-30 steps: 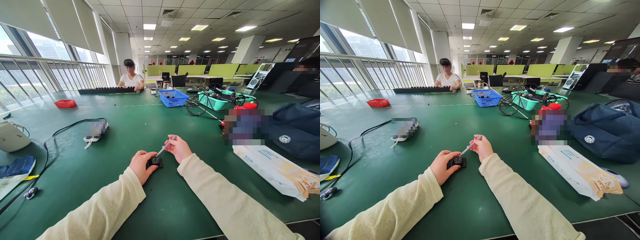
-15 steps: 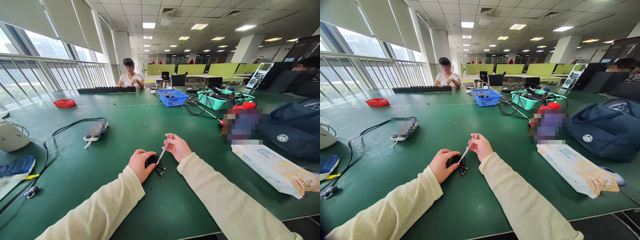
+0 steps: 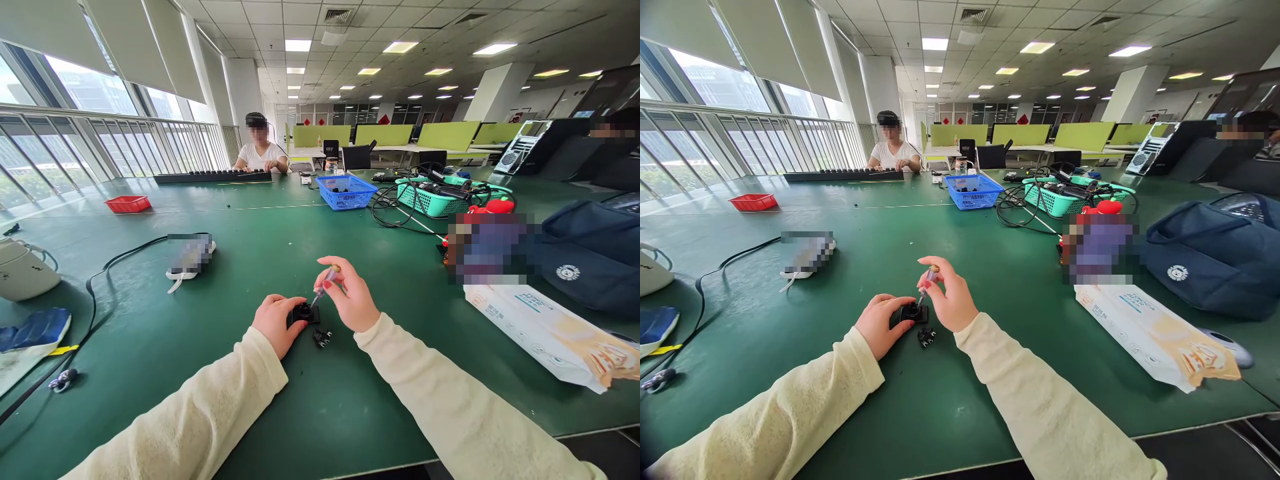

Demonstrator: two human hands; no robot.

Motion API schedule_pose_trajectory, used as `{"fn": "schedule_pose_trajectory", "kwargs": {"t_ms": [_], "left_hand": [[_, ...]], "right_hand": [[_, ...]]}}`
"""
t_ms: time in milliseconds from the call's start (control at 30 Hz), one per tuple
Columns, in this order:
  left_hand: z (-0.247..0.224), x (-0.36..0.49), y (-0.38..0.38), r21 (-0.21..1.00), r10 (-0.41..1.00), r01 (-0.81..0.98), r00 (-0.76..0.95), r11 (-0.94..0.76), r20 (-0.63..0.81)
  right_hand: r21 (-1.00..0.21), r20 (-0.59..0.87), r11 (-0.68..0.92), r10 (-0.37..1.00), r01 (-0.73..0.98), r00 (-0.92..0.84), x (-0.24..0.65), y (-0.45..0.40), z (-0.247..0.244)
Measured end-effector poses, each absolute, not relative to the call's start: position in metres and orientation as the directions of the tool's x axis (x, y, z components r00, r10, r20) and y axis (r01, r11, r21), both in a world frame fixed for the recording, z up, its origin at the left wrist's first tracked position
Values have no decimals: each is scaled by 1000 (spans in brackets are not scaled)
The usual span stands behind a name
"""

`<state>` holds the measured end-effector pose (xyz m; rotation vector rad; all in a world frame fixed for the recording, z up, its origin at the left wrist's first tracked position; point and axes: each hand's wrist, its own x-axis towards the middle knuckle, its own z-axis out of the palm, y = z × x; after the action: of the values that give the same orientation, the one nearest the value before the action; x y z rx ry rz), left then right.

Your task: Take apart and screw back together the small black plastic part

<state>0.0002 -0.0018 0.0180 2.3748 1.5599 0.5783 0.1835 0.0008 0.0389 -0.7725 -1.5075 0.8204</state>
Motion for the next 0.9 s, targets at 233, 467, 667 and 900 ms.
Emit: {"fn": "schedule_pose_trajectory", "kwargs": {"t_ms": [233, 467, 667, 900], "left_hand": [[20, 2, -2, 400, 921, 829, 351, -391, 171], [16, 1, -2, 414, 918, 819, 356, -398, 178], [9, -1, 1, 421, 907, 803, 372, -421, 199], [4, -2, 4, 396, 893, 801, 383, -449, 238]], "right_hand": [[-786, 586, 587, 808, 193, -70, 180, -6, 42], [-811, 583, 567, 802, 142, 129, 187, 3, 34], [-850, 515, 504, 857, 152, 33, 183, 13, 26], [-810, 572, 542, 815, 224, 98, 185, 8, 31]]}}
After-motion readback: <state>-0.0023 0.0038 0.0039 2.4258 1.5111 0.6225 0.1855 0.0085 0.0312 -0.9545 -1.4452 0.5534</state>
